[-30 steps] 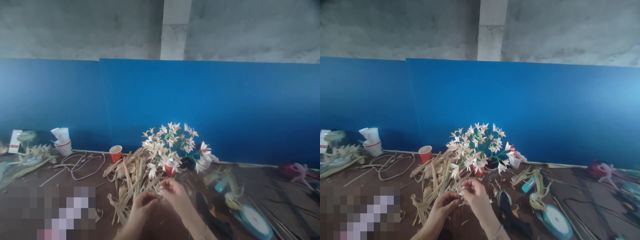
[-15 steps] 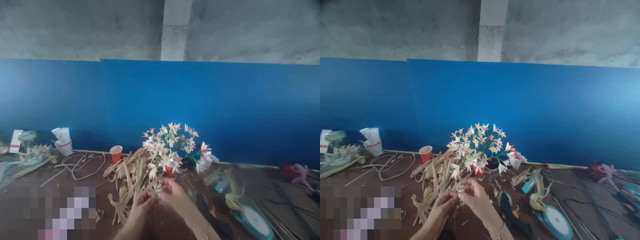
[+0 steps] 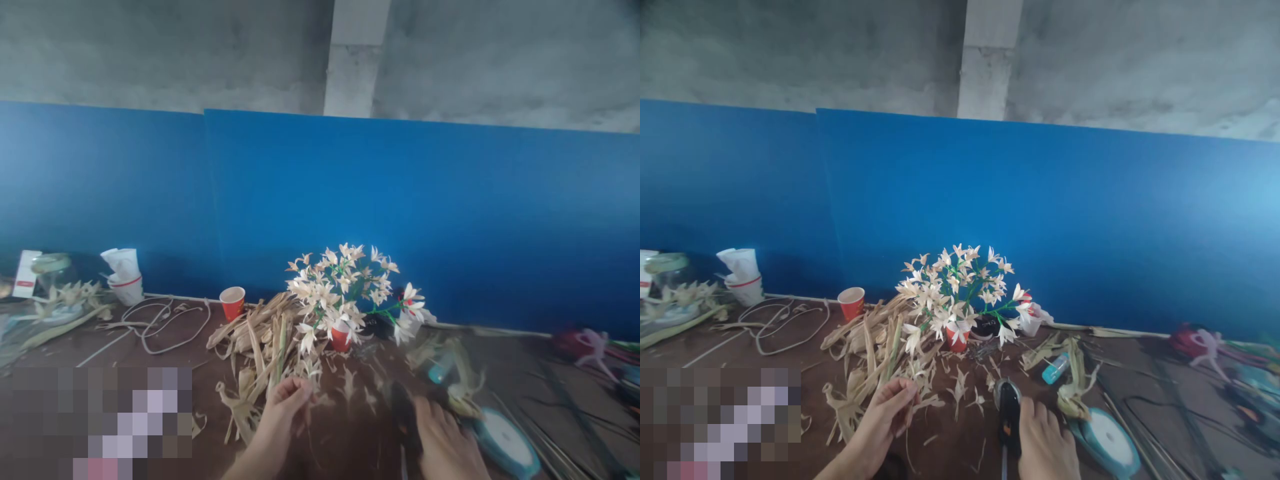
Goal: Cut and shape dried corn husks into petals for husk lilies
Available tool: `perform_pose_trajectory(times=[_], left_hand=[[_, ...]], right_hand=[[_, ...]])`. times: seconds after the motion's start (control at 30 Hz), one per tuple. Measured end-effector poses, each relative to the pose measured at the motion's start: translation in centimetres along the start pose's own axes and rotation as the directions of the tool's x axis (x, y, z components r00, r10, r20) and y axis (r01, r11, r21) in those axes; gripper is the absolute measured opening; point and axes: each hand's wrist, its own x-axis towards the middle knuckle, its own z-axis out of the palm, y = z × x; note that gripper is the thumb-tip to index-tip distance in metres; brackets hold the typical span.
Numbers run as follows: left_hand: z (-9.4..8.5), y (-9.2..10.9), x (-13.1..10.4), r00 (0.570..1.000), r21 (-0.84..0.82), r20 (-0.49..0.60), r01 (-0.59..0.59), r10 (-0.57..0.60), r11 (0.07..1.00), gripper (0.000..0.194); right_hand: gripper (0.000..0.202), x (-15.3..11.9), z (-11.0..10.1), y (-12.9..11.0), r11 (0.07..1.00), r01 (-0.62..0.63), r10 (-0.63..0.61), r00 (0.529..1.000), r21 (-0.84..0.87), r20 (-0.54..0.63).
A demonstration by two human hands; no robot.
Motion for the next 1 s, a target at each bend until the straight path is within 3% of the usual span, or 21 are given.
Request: perform_pose_trajectory(times=[0.13, 0.23, 0.3, 0.4, 0.47, 0.57, 0.6, 0.73, 1.0], left_hand=[[0.0, 0.0, 0.0, 1.0, -0.007, -0.017, -0.014, 0.014, 1.0, 0.038], [0.0, 0.0, 0.0, 1.0, 0.006, -0.01, -0.024, 0.024, 1.0, 0.037], [-0.1, 0.0, 0.0, 1.0, 0.016, -0.013, -0.023, 0.023, 1.0, 0.036], [0.0, 0.0, 0.0, 0.999, 0.005, -0.034, -0.006, 0.006, 1.0, 0.036], [0.1, 0.0, 0.0, 0.999, -0.015, -0.046, 0.005, -0.006, 1.0, 0.038], [0.3, 0.0, 0.1, 0.999, -0.051, -0.051, 0.01, -0.013, 0.999, 0.04], [0.4, 0.1, 0.1, 0.999, -0.065, -0.05, 0.012, -0.015, 0.998, 0.04], [0.8, 0.4, -0.1, 0.999, -0.111, -0.045, 0.022, -0.028, 0.994, 0.038], [1.1, 0.3, -0.1, 0.998, -0.102, -0.056, 0.019, -0.025, 0.995, 0.038]], right_hand=[[0.043, -0.1, 1.6, 0.3, 1.0, -0.007, 0.007, 1.0, 0.016, -0.002], [0.032, 0.7, 0.9, 1.2, 0.994, -0.041, 0.039, 0.999, 0.101, 0.024], [0.032, 1.0, 0.1, 1.5, 0.977, -0.017, 0.028, 0.998, 0.213, -0.05], [0.033, 1.2, -1.4, 0.0, 0.898, 0.122, -0.048, 0.982, 0.424, -0.182], [0.018, 1.2, -2.3, -2.1, 0.822, 0.249, -0.172, 0.966, 0.513, -0.192], [0.009, 1.3, -3.2, -5.5, 0.652, 0.508, -0.386, 0.861, 0.562, -0.33], [0.01, 1.3, -3.4, -6.4, 0.623, 0.532, -0.396, 0.847, 0.574, -0.355], [0.01, 1.3, -4.1, -8.7, 0.585, 0.505, -0.34, 0.863, 0.634, -0.374], [0.01, 1.4, -3.6, -9.4, 0.567, 0.467, -0.28, 0.884, 0.679, -0.374]])
